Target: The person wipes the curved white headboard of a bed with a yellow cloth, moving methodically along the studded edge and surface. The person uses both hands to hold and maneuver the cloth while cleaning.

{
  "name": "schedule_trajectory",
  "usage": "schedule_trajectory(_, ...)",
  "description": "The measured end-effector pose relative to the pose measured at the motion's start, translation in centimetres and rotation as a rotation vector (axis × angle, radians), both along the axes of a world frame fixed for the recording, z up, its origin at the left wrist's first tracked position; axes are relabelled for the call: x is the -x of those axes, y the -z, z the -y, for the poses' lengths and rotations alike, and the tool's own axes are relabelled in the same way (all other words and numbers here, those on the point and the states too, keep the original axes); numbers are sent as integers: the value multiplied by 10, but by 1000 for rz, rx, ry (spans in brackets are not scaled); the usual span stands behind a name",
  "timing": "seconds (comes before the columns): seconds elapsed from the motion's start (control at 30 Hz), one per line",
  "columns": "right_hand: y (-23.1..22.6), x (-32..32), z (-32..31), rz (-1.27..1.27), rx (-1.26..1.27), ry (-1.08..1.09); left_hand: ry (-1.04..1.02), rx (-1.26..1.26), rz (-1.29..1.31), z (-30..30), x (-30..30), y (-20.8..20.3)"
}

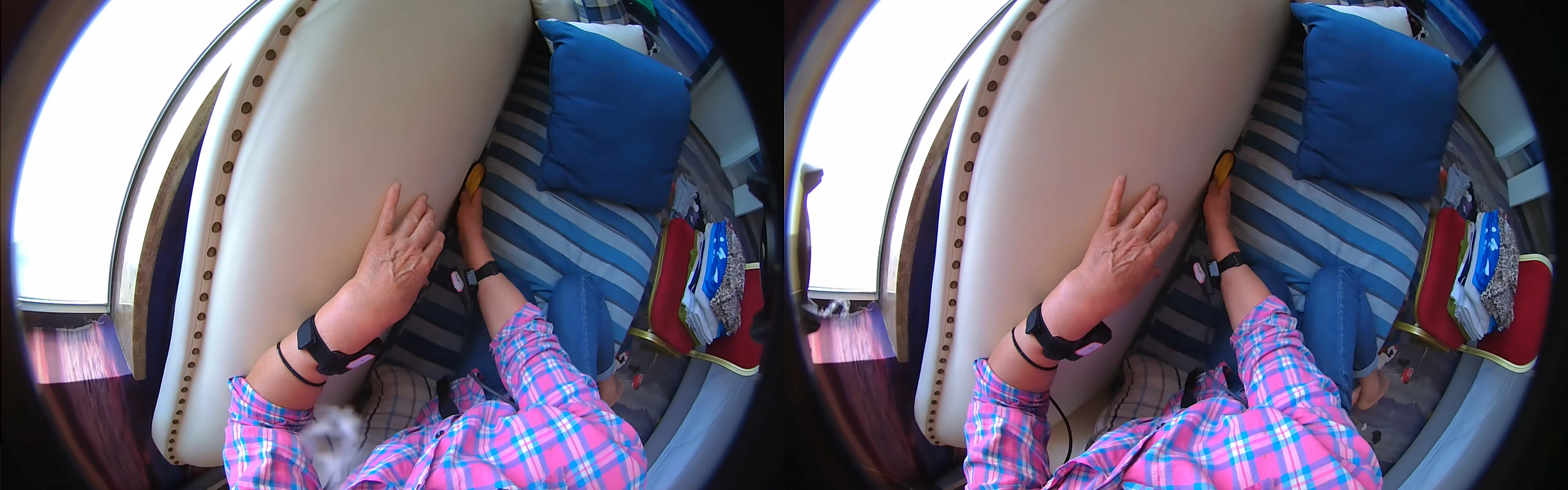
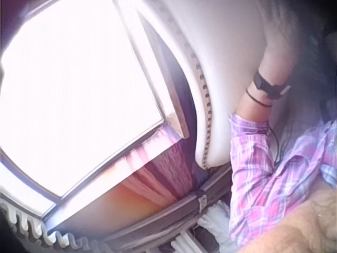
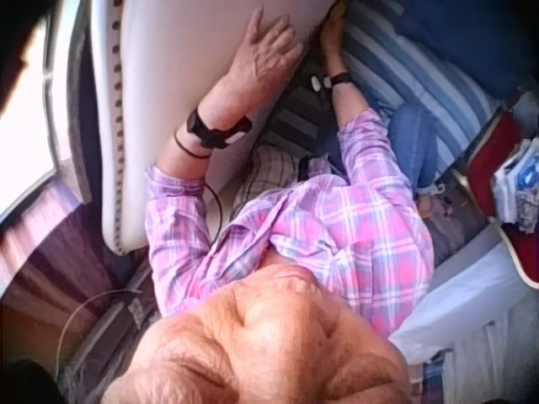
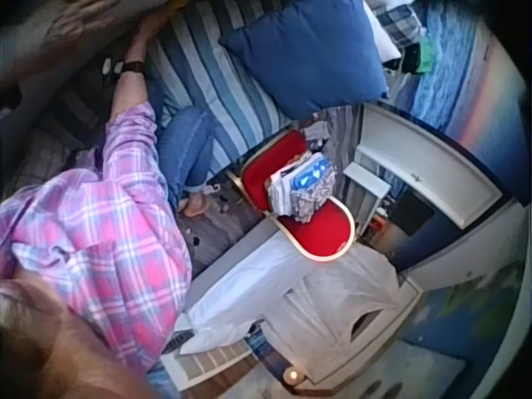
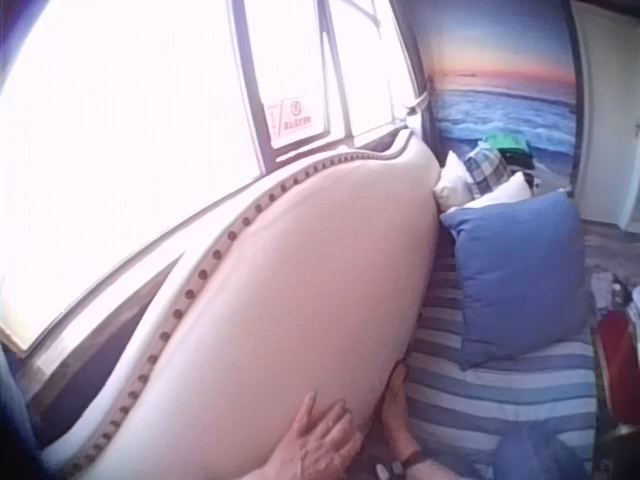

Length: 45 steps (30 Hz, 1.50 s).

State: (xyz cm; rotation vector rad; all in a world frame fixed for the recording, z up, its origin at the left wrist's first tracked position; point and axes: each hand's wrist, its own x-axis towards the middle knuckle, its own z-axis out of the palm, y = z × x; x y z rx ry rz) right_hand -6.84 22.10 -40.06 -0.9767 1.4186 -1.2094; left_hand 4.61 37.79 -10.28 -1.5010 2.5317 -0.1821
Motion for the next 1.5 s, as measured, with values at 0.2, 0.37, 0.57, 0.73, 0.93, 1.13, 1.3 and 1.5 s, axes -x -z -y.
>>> schedule_trajectory(0.2,30,-18,-119,-147,246,-309,-6,25,62,-2,2,2)
schedule_trajectory(0.37,31,-21,-184,-230,115,-342,-4,36,80,-1,1,5)
schedule_trajectory(0.57,-16,0,-32,45,97,-11,8,37,78,0,1,5)
schedule_trajectory(0.73,-99,-13,-63,-141,446,10,-11,106,-30,3,5,2)
schedule_trajectory(0.93,-104,-21,-140,-229,754,-119,-93,178,-284,9,8,-7)
schedule_trajectory(1.13,-138,-13,-10,-234,548,140,-72,155,-306,7,5,-17)
schedule_trajectory(1.3,-164,-24,-15,-260,752,124,-126,174,-410,10,5,-34)
schedule_trajectory(1.5,-149,-21,-151,-204,1000,-297,-240,201,-556,10,-10,-66)
